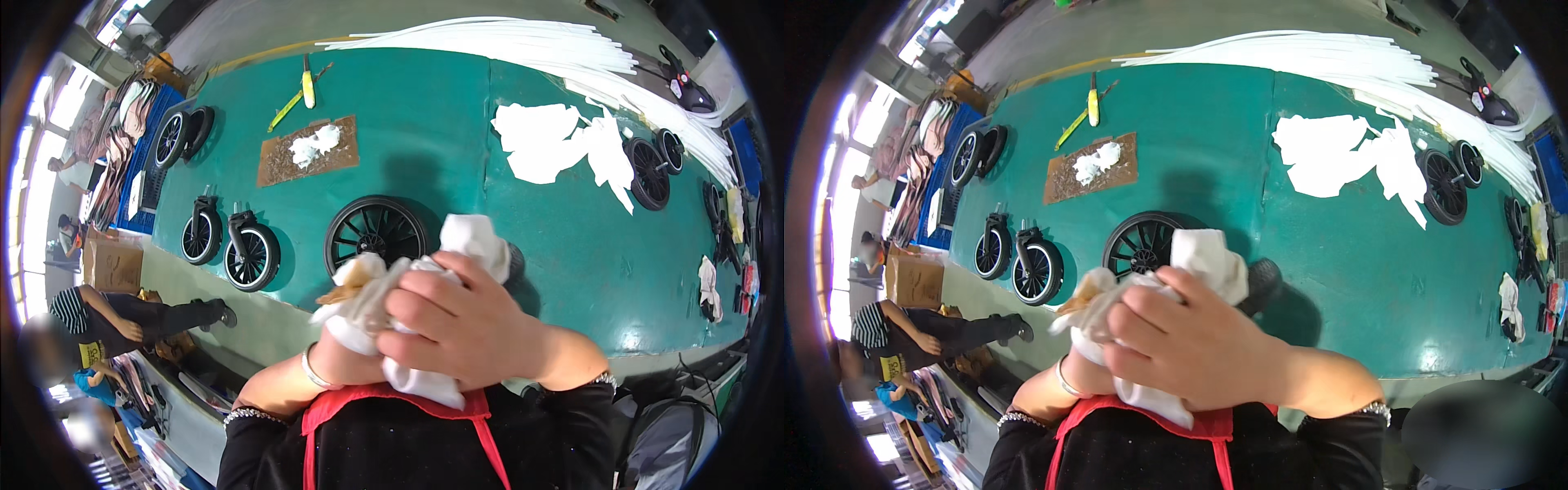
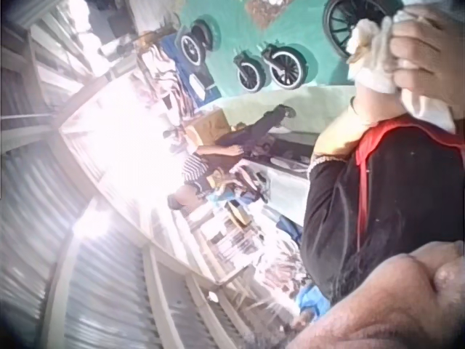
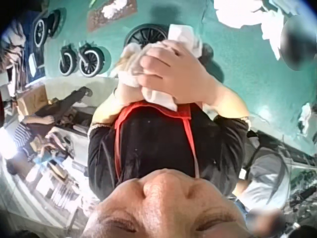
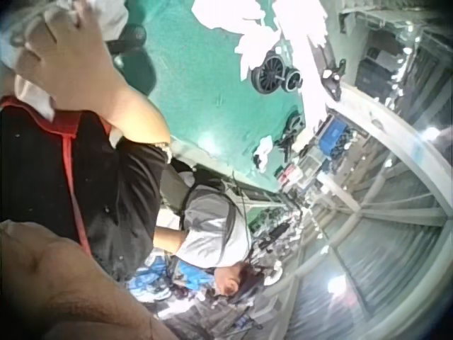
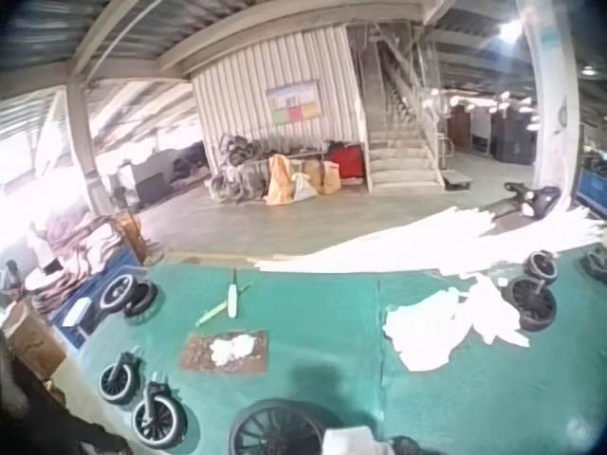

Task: The person assembles small wheels by attaching foam inserts to the hubs and mounting tires onto the rims. The person wipes the wheels with a cloth and places them on the table or a nearby surface.

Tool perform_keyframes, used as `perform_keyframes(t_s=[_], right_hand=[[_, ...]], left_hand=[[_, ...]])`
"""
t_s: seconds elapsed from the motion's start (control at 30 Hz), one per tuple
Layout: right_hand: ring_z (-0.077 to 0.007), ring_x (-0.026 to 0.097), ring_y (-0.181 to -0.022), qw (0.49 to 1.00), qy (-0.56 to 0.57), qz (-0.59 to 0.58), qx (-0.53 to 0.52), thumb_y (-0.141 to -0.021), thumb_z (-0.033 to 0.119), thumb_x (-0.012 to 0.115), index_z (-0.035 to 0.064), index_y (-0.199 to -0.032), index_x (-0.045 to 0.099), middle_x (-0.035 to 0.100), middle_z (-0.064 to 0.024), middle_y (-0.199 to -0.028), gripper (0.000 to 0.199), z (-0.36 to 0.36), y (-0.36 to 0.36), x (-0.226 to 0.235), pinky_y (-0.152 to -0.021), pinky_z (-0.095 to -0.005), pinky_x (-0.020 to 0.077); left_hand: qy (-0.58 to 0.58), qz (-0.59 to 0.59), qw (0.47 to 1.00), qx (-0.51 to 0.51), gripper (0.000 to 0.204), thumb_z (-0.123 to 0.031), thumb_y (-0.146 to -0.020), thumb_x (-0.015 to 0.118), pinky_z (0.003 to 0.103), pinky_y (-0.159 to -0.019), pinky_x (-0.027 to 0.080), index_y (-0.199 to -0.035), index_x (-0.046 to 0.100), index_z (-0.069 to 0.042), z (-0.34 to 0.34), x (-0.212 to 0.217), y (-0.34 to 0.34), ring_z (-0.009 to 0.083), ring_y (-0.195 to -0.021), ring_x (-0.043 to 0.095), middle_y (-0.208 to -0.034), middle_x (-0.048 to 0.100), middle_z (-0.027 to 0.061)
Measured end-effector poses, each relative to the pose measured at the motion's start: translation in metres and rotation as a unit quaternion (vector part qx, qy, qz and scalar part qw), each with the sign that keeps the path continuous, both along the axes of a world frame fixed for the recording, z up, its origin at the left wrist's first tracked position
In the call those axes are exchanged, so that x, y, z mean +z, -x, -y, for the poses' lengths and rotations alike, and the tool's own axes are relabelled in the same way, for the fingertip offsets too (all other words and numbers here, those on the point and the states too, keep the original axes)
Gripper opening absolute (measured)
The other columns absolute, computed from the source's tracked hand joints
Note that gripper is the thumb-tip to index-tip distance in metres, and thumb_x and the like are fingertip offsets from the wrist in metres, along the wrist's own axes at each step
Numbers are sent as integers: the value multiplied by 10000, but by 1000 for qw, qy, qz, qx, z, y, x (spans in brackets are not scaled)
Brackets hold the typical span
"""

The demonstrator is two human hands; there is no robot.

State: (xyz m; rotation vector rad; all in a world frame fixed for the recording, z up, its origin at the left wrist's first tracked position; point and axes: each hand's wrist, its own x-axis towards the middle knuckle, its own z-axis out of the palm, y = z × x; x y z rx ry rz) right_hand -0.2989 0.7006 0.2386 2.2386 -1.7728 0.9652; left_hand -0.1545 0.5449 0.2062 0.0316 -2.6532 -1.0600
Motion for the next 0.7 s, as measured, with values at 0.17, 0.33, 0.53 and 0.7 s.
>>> perform_keyframes(t_s=[0.17, 0.33, 0.53, 0.7], right_hand=[[-280, 596, -985, 945, 155, 203, -207, -827, 253, 660, 98, -1098, 601, 615, -60, -1021, 318, 33, 29, -22, -909, -365, 457], [-161, 550, -1045, 608, 383, 645, -258, -1066, 236, 425, 40, -1252, 455, 528, -80, -1194, 272, 116, -41, -92, -954, -309, 435], [-220, 631, -882, 773, 417, 385, -283, -893, 186, 606, 79, -1052, 633, 633, -67, -1054, 193, 179, -141, -97, -703, -328, 475], [-314, 601, -985, 860, 384, 240, -234, -646, 221, 763, 190, -943, 696, 655, -84, -1065, 306, 192, -144, -76, -771, -431, 451]], left_hand=[[10, -90, 996, 20, 624, -161, -582, 850, 361, -807, 464, -1100, 549, 15, 49, 49, -36, 228, -895, 583, -1006, 585, 119], [-377, -208, 876, 217, 531, -183, -753, 651, 302, -796, 447, -1223, 518, 27, 74, 34, -43, 134, -870, 544, -916, 590, 73], [-526, -168, 807, 208, 262, -226, -1018, 498, 292, -871, 453, -1082, 603, 5, 106, 10, -30, 116, -914, 555, -978, 596, 38], [-582, -83, 805, 79, 291, -83, -958, 537, 301, -906, 482, -1241, 551, -17, 121, -6, -65, 170, -985, 610, -1076, 632, 51]])
